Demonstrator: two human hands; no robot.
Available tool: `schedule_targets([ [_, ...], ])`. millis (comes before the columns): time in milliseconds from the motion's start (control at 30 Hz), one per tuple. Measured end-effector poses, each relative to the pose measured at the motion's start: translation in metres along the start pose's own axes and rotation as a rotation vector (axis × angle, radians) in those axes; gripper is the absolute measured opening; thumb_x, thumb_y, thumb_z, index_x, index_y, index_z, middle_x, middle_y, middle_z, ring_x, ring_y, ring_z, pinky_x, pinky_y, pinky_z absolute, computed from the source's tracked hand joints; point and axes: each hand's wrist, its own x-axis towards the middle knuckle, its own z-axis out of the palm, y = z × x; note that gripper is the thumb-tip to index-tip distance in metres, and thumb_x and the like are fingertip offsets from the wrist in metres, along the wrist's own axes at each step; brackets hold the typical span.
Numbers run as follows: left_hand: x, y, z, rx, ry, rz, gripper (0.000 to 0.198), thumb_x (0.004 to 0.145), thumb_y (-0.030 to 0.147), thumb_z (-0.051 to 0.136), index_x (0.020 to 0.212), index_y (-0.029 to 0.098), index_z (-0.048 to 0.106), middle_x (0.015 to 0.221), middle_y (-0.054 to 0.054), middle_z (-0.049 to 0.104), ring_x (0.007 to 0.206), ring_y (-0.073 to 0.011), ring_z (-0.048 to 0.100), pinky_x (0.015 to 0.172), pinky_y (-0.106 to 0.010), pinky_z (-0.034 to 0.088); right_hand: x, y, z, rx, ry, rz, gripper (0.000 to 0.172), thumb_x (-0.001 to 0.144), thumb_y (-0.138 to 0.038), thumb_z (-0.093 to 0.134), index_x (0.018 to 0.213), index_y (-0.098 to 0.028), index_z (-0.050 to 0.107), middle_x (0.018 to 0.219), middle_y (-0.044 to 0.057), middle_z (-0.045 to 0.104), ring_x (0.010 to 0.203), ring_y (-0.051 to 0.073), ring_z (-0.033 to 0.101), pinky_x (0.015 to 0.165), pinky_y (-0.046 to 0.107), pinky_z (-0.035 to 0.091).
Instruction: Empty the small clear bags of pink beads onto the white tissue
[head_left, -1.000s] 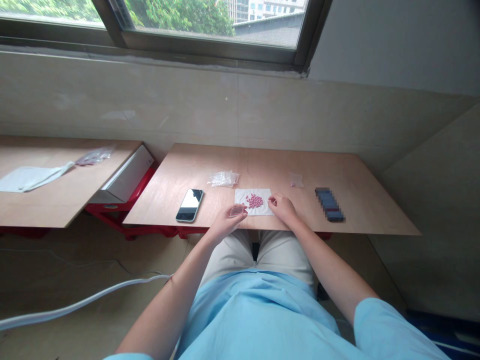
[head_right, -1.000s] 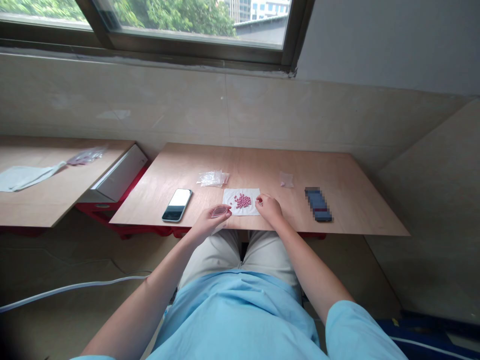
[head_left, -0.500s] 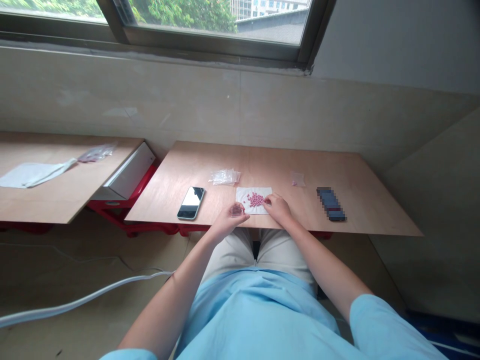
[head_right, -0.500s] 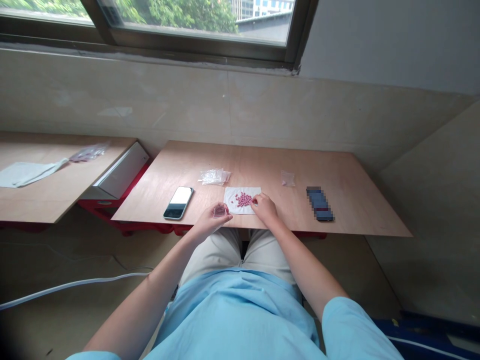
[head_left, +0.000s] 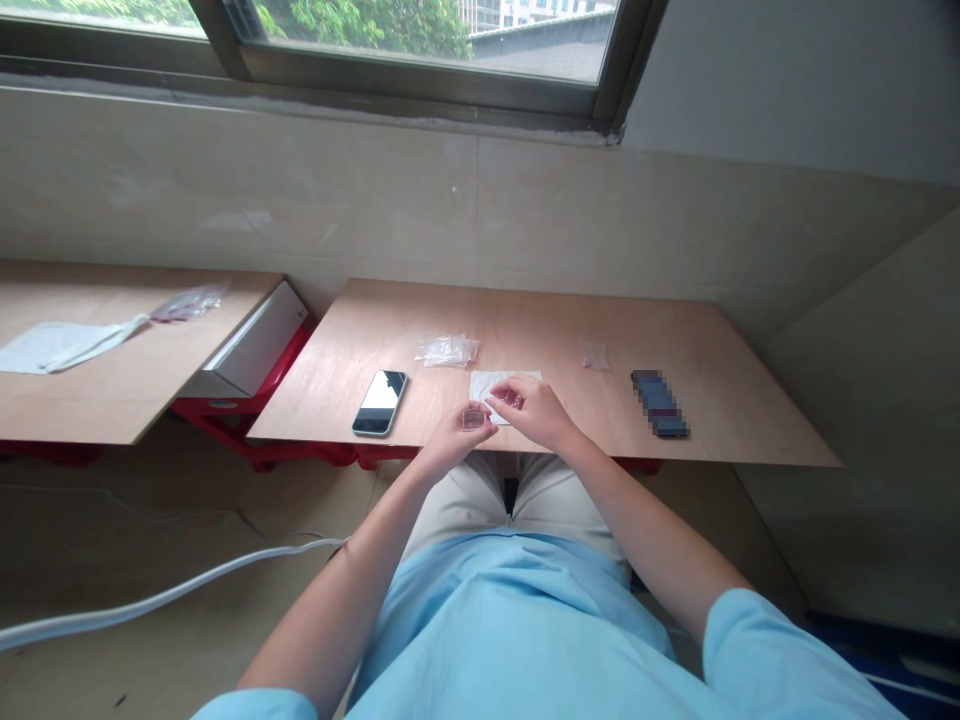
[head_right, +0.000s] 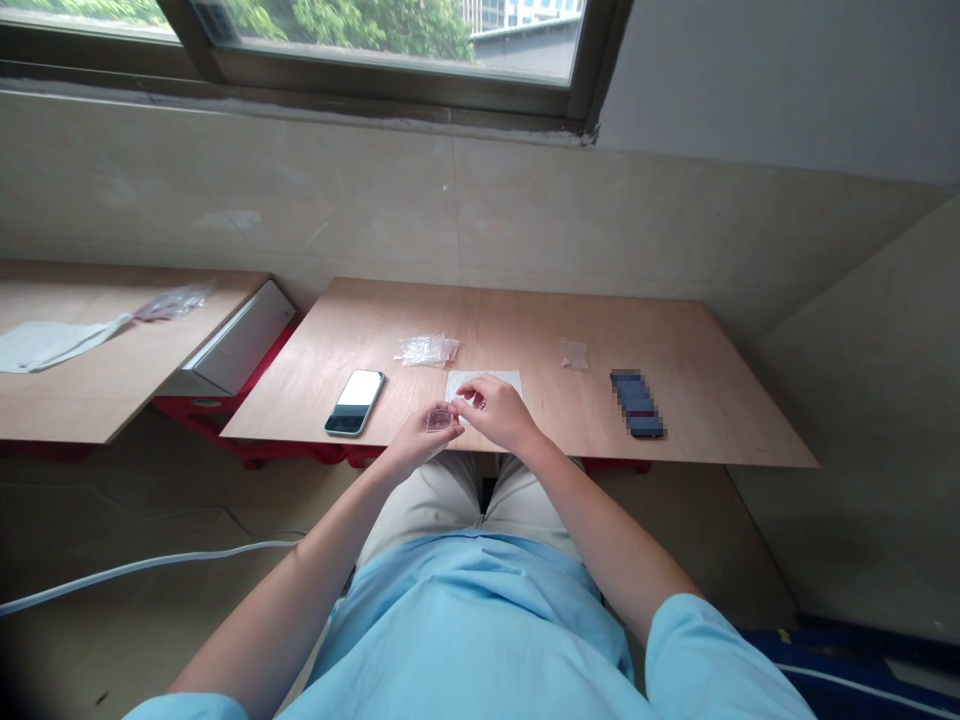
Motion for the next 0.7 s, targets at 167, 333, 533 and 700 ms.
schedule_targets([
  [167,-0.002,0.004,-0.002,-0.066,-0.004,-0.067,0.039,0.078,0.047,0.078,0.102,0.019,0.067,0.094,-0.007,0.07,0.087,-0.0204,0.066,0.071,-0.03,0.049,-0.001,0.04,-0.007,-0.139,0.073,0.149,0.019,0.095,-0.032,0.058,0.095,-0.02,0.073,0.092,0.004,0.075,0.083,0.018,0.068,0.08,0.027,0.051],
  [333,-0.001,0.005,-0.002,-0.141,-0.008,-0.102,0.045,0.079,0.046,0.079,0.115,0.019,0.07,0.113,-0.013,0.074,0.112,-0.0273,0.067,0.09,-0.037,0.052,-0.012,0.094,-0.01,-0.342,0.041,0.28,0.018,0.092,-0.025,0.058,0.092,-0.018,0.075,0.092,0.007,0.075,0.085,0.019,0.068,0.08,0.028,0.05],
  [533,0.001,0.004,0.001,-0.137,-0.009,-0.124,0.048,0.079,0.046,0.08,0.117,0.019,0.07,0.113,-0.013,0.073,0.113,-0.0288,0.066,0.08,-0.035,0.056,-0.018,0.116,0.003,-0.404,0.034,0.29,0.016,0.088,-0.022,0.063,0.099,-0.018,0.074,0.102,0.008,0.072,0.095,0.02,0.065,0.086,0.028,0.048],
  [700,-0.003,0.009,0.001,-0.241,0.005,-0.097,0.045,0.079,0.042,0.081,0.115,0.019,0.065,0.108,-0.011,0.074,0.11,-0.0281,0.068,0.079,-0.035,0.057,-0.015,0.12,0.014,-0.442,0.047,0.297,0.015,0.088,-0.025,0.064,0.101,-0.018,0.071,0.105,0.009,0.069,0.097,0.021,0.062,0.087,0.029,0.047],
])
